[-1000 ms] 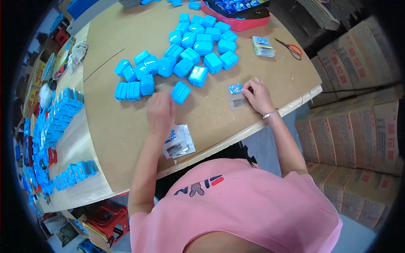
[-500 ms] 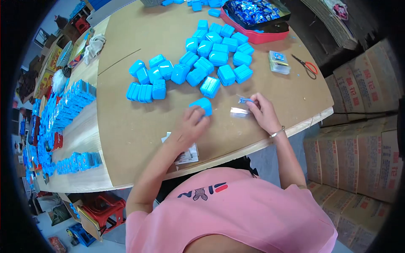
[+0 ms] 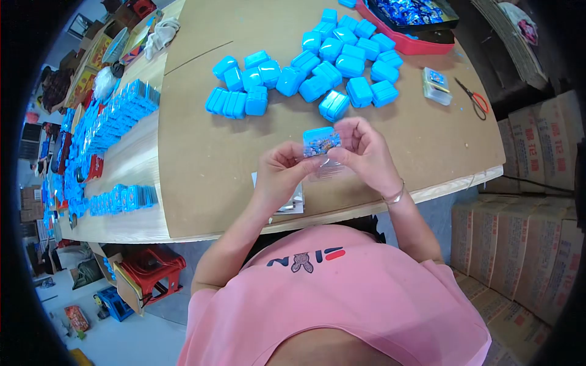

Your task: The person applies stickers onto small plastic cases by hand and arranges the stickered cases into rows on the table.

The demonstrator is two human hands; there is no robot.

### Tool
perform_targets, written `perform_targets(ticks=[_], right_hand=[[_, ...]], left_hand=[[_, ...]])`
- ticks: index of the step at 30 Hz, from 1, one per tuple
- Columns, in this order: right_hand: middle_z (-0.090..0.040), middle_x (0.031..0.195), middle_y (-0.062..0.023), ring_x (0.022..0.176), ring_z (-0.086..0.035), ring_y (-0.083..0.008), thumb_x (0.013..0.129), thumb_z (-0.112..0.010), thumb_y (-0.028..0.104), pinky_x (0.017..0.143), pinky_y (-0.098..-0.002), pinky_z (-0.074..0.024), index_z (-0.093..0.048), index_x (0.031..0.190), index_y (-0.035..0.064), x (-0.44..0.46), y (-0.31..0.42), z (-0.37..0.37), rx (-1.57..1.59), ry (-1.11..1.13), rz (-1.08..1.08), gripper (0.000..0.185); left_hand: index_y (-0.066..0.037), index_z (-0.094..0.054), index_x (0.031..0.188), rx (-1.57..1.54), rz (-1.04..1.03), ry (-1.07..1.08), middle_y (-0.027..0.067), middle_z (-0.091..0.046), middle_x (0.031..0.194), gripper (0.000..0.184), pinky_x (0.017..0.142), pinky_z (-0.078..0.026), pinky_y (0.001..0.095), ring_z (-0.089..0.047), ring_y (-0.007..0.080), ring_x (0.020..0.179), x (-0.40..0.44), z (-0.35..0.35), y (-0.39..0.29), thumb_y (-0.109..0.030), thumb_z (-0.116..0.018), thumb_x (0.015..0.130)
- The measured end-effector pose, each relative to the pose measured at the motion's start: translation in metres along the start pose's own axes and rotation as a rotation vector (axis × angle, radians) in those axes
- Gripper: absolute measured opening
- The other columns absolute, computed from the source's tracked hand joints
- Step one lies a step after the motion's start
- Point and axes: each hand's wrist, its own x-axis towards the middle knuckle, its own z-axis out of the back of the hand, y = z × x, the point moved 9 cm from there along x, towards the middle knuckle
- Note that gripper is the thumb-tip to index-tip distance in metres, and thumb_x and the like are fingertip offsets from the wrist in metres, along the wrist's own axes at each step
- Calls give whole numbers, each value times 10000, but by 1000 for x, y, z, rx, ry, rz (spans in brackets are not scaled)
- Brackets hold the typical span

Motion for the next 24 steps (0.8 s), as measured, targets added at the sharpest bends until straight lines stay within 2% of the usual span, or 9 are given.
perform_targets(ticks=[6, 11, 15, 16, 20, 21, 24], right_hand=[[-557, 727, 24, 642, -462, -40, 814, -660, 29, 597, -157, -380, -623, 890, 21, -19, -17, 14, -165, 11, -49, 85], [-569, 686, 26, 603, -428, -47, 808, -677, 56, 563, -179, -370, -633, 811, 1, -28, -8, 51, -324, -232, -6, 71], [-565, 721, 26, 624, -444, -35, 826, -661, 32, 574, -156, -373, -638, 857, 12, -30, -19, 88, -390, -262, -18, 43], [-565, 721, 26, 624, -444, -35, 826, -661, 32, 574, -156, -373, -638, 857, 12, -32, -17, 89, -396, -265, -20, 43], [-563, 682, 28, 605, -428, -49, 808, -665, 41, 568, -177, -369, -639, 818, 1, -41, -4, 80, -327, -291, -19, 49], [-563, 682, 28, 605, -428, -49, 808, -665, 41, 568, -177, -369, -639, 818, 1, -43, -3, 75, -325, -292, -22, 49], [-564, 688, 27, 608, -429, -50, 802, -668, 37, 572, -178, -372, -638, 817, 2, -43, -3, 46, -274, -169, -34, 49]], left_hand=[[-8, -644, 847, 127, 106, -14, 30, -626, 718, 51, 562, -409, 160, -520, 49, 623, -18, 8, 15, -34, -680, 822], [-14, -618, 798, 52, 304, -19, 38, -630, 723, 75, 547, -404, 186, -522, 57, 633, -17, 2, 32, -45, -683, 816], [-24, -603, 780, 771, 33, 300, 31, -627, 719, 96, 532, -396, 213, -511, 65, 617, -14, -44, 50, -58, -690, 803], [-24, -603, 780, 765, 33, 304, 31, -627, 719, 96, 532, -396, 213, -511, 65, 617, -15, -46, 50, -58, -690, 803], [-34, -609, 767, 1154, -581, -41, 17, -602, 683, 78, 531, -400, 233, -491, 72, 599, -23, -58, -11, -61, -673, 803], [-34, -609, 767, 1155, -578, -39, 17, -602, 683, 78, 531, -400, 233, -491, 72, 599, -23, -59, -14, -61, -673, 803], [-36, -619, 763, 303, 73, -71, 10, -592, 668, 70, 527, -387, 220, -478, 71, 587, -5, -29, 20, -63, -662, 811]])
